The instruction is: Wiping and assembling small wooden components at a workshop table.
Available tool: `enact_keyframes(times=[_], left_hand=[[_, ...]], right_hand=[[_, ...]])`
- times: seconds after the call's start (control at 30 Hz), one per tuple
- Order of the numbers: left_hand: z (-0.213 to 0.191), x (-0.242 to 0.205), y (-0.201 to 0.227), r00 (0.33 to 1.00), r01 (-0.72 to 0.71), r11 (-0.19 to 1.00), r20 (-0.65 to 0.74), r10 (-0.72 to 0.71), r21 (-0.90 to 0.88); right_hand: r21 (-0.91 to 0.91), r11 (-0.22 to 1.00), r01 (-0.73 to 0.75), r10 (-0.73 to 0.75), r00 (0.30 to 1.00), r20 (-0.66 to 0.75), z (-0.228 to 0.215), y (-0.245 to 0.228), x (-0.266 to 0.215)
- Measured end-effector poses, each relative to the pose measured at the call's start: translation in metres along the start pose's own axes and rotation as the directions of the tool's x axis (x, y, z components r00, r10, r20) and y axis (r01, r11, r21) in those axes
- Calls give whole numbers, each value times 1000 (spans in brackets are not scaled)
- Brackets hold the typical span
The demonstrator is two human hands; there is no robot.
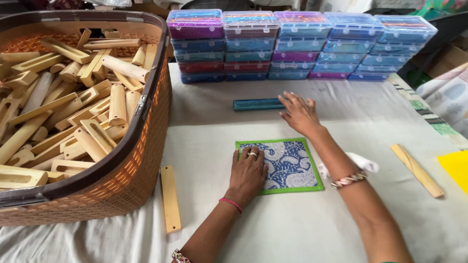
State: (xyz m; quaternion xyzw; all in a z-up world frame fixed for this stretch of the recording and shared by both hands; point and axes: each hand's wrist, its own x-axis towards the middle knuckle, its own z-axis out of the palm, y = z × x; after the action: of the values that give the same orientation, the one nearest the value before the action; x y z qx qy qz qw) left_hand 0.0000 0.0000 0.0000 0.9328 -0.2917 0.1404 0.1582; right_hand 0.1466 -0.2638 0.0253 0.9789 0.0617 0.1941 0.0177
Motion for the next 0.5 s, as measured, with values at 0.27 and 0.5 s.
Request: enact_keyframes(times=[0.27, 0.5], left_hand=[[-24, 3, 10, 998, 27, 999, 52, -26, -29], [-49, 4, 19, 993, 73, 996, 98, -67, -60]], right_hand=[[-36, 976, -214, 210, 895, 393, -72, 69, -180], [95, 991, -92, 77, 987, 144, -121, 55, -284]])
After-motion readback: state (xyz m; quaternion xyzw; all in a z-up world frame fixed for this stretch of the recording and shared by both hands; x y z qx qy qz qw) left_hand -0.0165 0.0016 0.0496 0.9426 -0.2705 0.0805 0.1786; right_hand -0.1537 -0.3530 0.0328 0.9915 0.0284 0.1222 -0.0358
